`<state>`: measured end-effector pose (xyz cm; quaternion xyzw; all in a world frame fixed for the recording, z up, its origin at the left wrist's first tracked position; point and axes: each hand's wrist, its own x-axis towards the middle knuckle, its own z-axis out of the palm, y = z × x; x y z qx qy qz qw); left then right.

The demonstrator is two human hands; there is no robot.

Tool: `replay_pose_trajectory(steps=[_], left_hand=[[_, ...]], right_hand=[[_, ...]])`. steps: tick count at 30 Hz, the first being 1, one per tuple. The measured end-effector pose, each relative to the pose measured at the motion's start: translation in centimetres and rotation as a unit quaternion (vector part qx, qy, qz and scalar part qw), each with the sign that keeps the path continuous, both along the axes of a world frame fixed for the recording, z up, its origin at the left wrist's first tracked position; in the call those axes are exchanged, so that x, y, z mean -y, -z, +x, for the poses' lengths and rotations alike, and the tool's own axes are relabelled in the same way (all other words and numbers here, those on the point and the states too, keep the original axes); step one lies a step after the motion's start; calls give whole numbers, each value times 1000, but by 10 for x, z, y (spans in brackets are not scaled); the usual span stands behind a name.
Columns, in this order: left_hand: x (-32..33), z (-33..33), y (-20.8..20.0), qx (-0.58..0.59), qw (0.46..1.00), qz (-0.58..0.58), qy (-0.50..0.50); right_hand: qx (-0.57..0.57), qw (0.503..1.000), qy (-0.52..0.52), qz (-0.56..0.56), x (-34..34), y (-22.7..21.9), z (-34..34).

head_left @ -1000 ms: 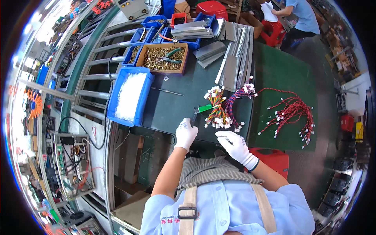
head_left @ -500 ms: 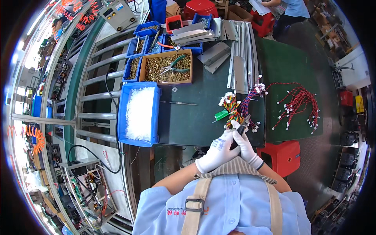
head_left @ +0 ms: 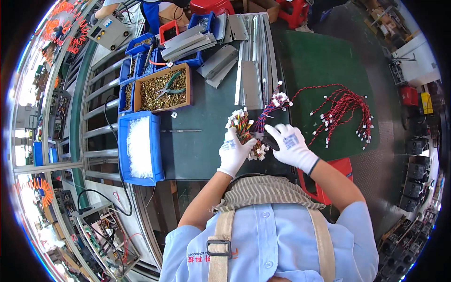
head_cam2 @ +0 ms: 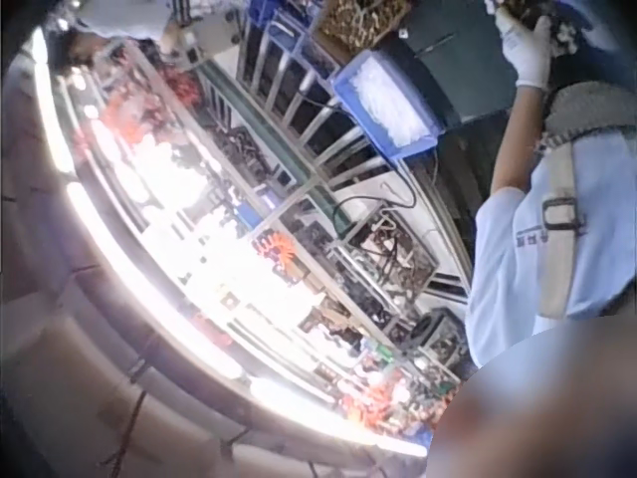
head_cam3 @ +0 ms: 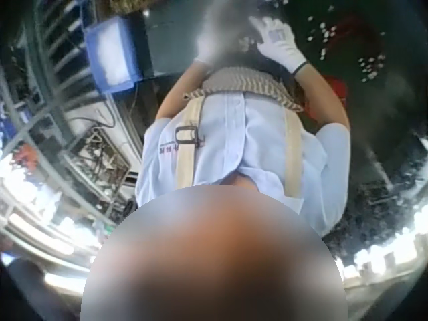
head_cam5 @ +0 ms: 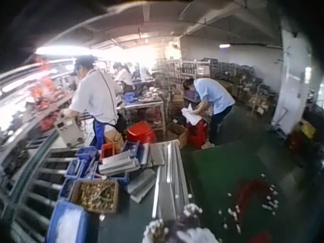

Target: The person organizes bundles of red and multicolored wires on a workbench, then uses a screwdriver to secure components inside a metal chassis. They connect various wires to a circuit board and use a power drill to fasten parts, working within a factory assembly line environment.

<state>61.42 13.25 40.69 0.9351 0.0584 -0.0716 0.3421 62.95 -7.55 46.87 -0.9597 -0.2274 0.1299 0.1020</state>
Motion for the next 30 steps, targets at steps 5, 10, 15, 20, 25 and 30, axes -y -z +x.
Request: replay_pose_trajectory(steps=[5, 10, 15, 20, 25, 30], left_hand=[[4, -5, 0, -39, 996, -62, -46], [-3, -5, 11, -55, 982, -166, -67], [-10, -1, -3, -105, 952, -274, -85], [-12, -1, 1, -63, 962, -258, -67], [-13, 0, 2, -60, 957, -279, -57], [-14, 1, -3, -79, 956, -276, -57]], right_hand=[[-2, 979, -129, -156, -17, -1, 32], [18, 968, -170, -184, -20, -5, 46], [61, 953, -199, -221, -22, -10, 53], [105, 946, -221, -213, -23, -10, 56], [130, 939, -241, -209, -22, -5, 58], [59, 945, -241, -213, -24, -13, 60]])
